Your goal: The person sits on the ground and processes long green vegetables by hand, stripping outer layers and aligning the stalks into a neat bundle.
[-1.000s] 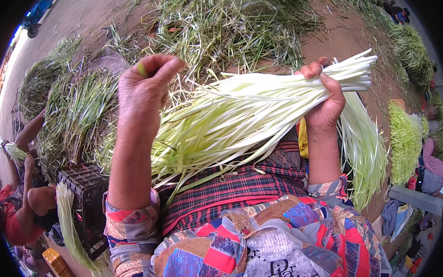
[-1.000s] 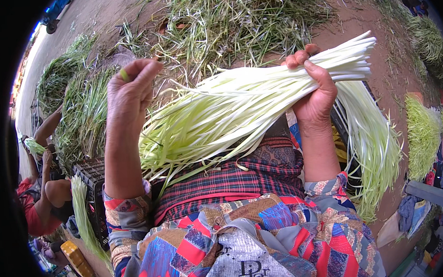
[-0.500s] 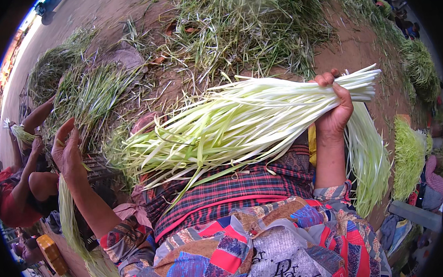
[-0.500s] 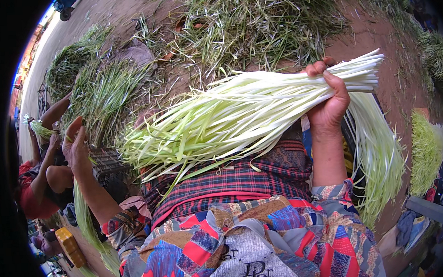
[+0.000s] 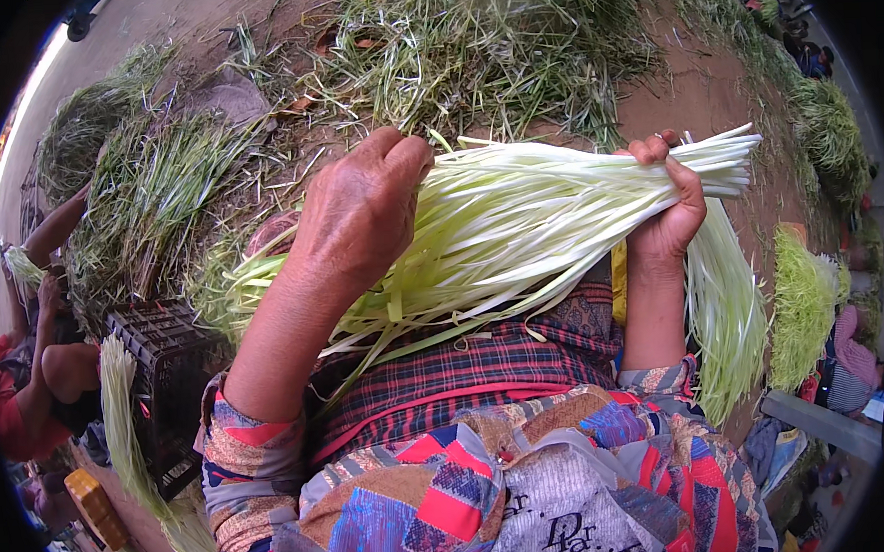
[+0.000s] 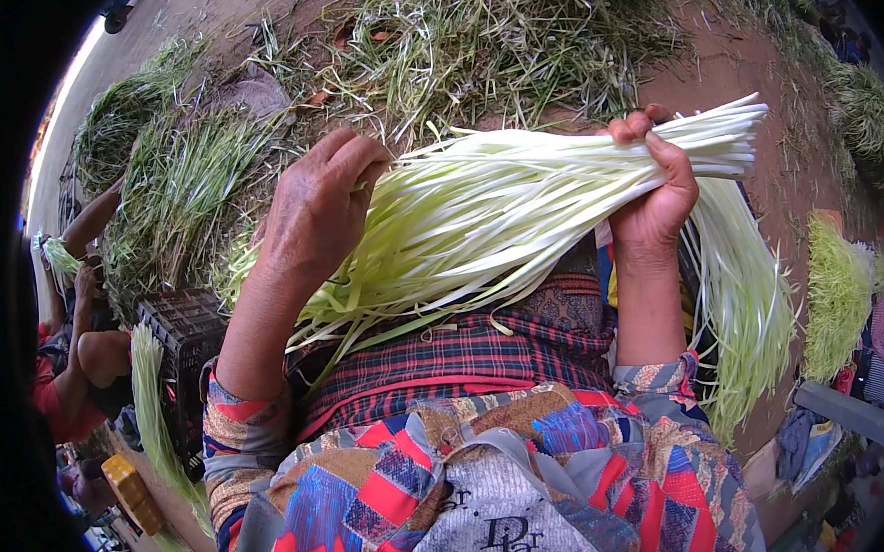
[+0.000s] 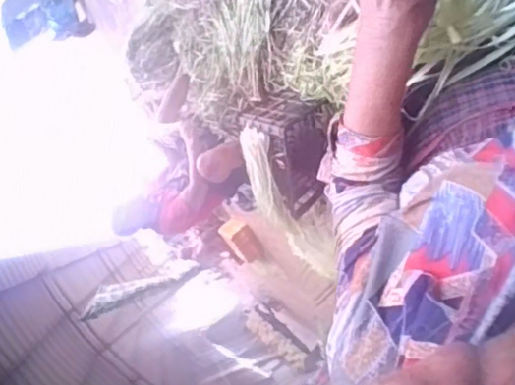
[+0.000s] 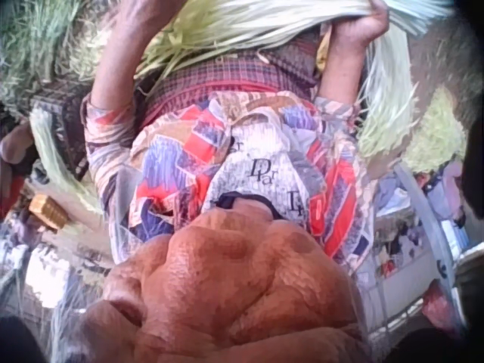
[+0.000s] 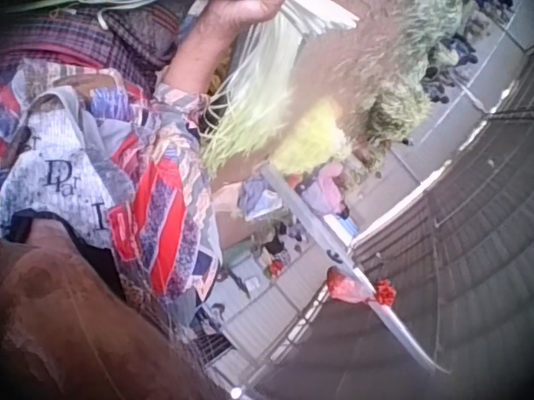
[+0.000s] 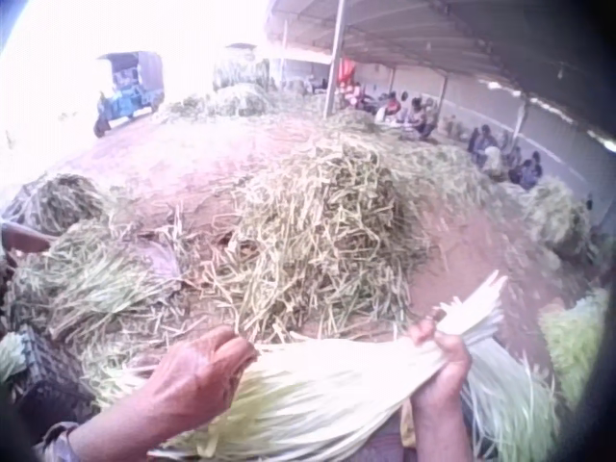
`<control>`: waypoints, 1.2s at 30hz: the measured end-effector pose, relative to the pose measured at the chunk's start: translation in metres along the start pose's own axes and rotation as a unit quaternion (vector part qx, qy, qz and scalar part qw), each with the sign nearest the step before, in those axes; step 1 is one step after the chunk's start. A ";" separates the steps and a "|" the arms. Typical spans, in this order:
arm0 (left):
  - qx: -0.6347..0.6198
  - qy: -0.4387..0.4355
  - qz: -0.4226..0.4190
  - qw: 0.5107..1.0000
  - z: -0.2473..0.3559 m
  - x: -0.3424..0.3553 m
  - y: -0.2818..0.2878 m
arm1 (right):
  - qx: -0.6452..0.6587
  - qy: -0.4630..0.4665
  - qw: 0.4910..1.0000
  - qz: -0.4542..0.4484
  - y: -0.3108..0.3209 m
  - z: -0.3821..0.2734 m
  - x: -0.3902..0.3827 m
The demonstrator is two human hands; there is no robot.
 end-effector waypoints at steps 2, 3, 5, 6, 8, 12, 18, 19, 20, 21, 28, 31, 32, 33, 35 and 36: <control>-0.064 -0.003 0.072 0.995 0.001 -0.004 0.001 | -0.008 0.010 1.000 0.002 0.001 0.000 0.000; -0.107 0.024 0.091 0.990 -0.004 -0.006 0.000 | 0.001 0.007 1.000 -0.005 0.000 0.001 0.001; -0.162 0.106 0.144 0.970 -0.024 -0.012 0.001 | 0.022 -0.003 1.000 -0.009 0.000 0.002 0.003; -0.153 0.181 0.157 0.959 -0.043 -0.018 0.005 | 0.034 -0.006 0.999 -0.009 0.001 0.003 0.004; -0.310 0.261 0.211 0.889 -0.085 -0.039 0.022 | 0.041 -0.006 0.999 0.007 0.006 0.003 0.004; -0.217 0.316 0.331 0.862 -0.158 -0.116 0.099 | 0.050 -0.001 0.998 0.035 0.018 0.002 0.004; 0.039 0.331 0.223 0.916 -0.151 -0.171 0.136 | 0.033 -0.003 0.999 0.038 0.023 0.004 0.007; 0.050 0.281 0.218 0.933 -0.132 -0.161 0.132 | 0.036 -0.006 0.999 0.038 0.022 0.005 0.007; -0.078 0.319 0.215 0.920 -0.121 -0.157 0.122 | 0.040 -0.009 0.999 0.032 0.021 0.005 0.008; -0.206 0.350 0.208 0.890 -0.105 -0.152 0.106 | 0.035 -0.011 0.999 0.033 0.020 0.006 0.008; -0.061 0.127 -0.018 0.990 -0.001 -0.041 0.030 | 0.018 -0.004 0.999 0.038 0.015 0.006 0.006; -0.096 0.122 0.003 0.988 0.002 -0.030 0.023 | 0.015 0.002 0.999 0.030 0.014 0.004 0.006; -0.109 0.137 -0.009 0.984 0.001 -0.032 0.020 | 0.010 0.008 0.999 0.041 0.015 0.003 0.005; -0.120 0.159 -0.029 0.980 -0.001 -0.035 0.017 | 0.008 0.012 0.999 0.052 0.016 0.002 0.004; -0.100 0.156 -0.039 0.982 0.000 -0.040 0.016 | 0.013 0.014 0.998 0.060 0.016 0.002 0.005; -0.083 0.150 -0.040 0.984 0.001 -0.041 0.016 | 0.016 0.015 0.998 0.064 0.017 0.002 0.004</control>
Point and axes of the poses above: each hand's wrist, its own x-axis towards the middle knuckle, its own y-axis out of the back of the hand, z = x × y, the point moved 6 cm from there along x, towards the middle knuckle, and after that the axes turned 4 degrees about -y, right-handed, at the moved point
